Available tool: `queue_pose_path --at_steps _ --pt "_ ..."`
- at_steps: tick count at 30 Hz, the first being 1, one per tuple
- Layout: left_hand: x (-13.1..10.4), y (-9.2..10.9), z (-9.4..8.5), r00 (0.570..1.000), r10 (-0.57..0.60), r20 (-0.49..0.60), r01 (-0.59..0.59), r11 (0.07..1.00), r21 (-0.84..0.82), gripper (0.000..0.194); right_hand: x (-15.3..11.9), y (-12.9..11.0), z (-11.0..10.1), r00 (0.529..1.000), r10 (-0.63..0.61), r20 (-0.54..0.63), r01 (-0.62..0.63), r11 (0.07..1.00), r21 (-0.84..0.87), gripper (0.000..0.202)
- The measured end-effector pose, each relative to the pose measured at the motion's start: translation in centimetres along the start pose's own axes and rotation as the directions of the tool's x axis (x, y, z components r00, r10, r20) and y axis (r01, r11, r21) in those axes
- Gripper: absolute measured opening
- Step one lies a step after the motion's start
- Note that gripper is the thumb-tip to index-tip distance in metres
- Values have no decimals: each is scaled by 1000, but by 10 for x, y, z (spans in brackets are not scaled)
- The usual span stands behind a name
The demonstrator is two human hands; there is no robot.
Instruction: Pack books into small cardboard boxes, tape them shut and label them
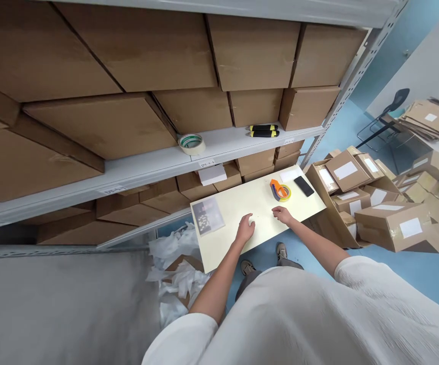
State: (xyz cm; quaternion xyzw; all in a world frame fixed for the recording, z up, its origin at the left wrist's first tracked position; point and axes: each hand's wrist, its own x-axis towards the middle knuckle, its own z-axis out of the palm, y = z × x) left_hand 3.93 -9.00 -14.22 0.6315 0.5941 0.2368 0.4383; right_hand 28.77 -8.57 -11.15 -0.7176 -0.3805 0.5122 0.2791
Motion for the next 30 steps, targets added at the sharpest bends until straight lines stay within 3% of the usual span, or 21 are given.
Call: queue_pose_path --at_steps 7,12,16,20,25,30 --pt "2 40 20 1000 7 -15 -7 1000 -21 48 1 -1 -41 998 -45 45 44 999 19 19" --pt "-18 42 23 989 -71 -133 59 994 -89 46 15 -7 -43 983 -73 171 80 996 -30 18" --pt "-64 21 29 929 -221 -296 177 970 -169 44 23 -11 -18 935 -93 342 136 985 -104 15" --pt "-126 0 38 845 -351 -403 269 931 -247 41 10 -12 18 864 -108 491 211 965 -157 16" --pt "-198 -12 40 743 -416 -524 302 908 -291 38 -30 -10 62 761 -125 637 310 932 -188 17" --pt "-282 -23 33 637 -435 -637 265 899 -350 39 -94 3 119 646 -160 747 408 899 -160 12"
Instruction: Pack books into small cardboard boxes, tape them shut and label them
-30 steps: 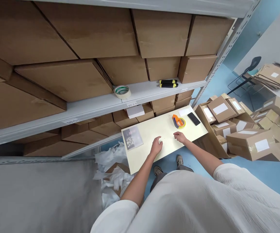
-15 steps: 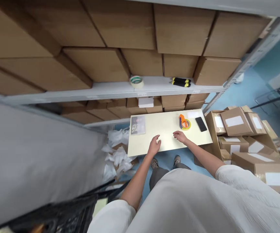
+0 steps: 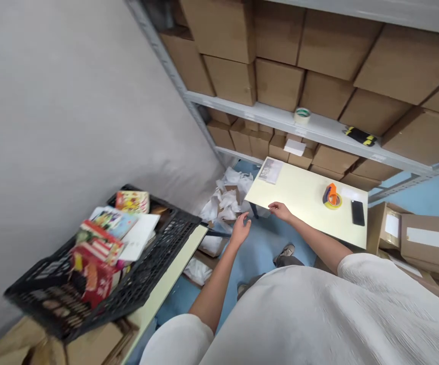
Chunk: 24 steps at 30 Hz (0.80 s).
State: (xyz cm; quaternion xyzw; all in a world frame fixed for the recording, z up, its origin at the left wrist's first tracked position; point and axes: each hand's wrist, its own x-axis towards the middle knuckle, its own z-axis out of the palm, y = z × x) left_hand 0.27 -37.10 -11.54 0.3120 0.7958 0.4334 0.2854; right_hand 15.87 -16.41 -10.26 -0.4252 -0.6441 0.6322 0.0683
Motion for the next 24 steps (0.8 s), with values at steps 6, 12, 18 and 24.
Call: queue_pose_path --at_steps 6,12,18,24 --pt "-85 -49 -88 985 26 -169 -34 998 -47 39 -32 -23 129 985 -58 160 60 998 -11 12" --pt "-178 -91 -171 941 -49 -334 32 998 -56 41 -86 -43 255 931 -155 330 162 987 8 14" --pt "-247 -121 -230 846 -121 -519 82 992 -98 42 -126 -72 348 823 -224 522 278 960 -25 18" --pt "-300 -142 -257 716 -198 -669 124 980 -157 42 -153 -97 421 659 -255 708 370 929 -9 20"
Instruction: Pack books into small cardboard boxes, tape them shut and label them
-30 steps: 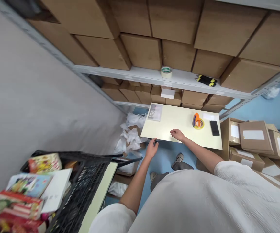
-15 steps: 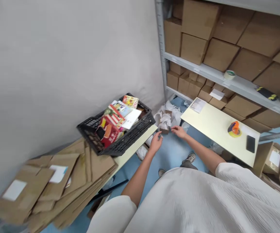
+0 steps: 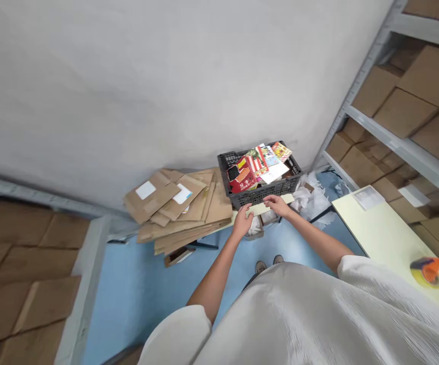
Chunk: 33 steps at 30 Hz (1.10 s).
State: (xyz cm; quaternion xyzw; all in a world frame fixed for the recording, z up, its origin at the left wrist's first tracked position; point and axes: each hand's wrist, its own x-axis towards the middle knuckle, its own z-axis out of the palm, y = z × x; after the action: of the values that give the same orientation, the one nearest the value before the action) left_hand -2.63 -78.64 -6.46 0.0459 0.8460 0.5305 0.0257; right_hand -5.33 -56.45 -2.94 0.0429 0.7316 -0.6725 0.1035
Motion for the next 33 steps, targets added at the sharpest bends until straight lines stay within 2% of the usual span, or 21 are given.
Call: queue_pose_path --at_steps 6,10,14,19,25,28,31,33 --pt "-26 -30 -60 981 -62 -183 64 998 4 43 26 -17 75 968 -72 242 77 997 -11 24" --pt "-38 -53 -97 963 -75 -258 78 997 2 41 35 -18 124 946 -68 318 82 996 -30 23" --pt "-37 -76 -131 952 -88 -292 84 996 -28 41 47 -19 166 932 -62 358 83 996 -43 23" --pt "-27 -110 -190 955 -64 -291 61 998 -18 41 66 -29 229 943 -10 332 30 998 -57 23" --pt "-13 -150 -287 966 -37 -257 41 999 10 41 93 -45 322 969 127 213 -117 991 -59 20" --pt "-3 -166 -331 969 -38 -246 52 997 53 43 110 -50 360 971 168 170 -160 985 -57 16" --pt "9 -178 -361 970 -45 -238 65 995 74 42 125 -52 385 974 182 135 -172 982 -82 17" --pt "15 -184 -372 973 -39 -226 59 995 80 41 132 -50 394 979 179 102 -169 980 -102 18"
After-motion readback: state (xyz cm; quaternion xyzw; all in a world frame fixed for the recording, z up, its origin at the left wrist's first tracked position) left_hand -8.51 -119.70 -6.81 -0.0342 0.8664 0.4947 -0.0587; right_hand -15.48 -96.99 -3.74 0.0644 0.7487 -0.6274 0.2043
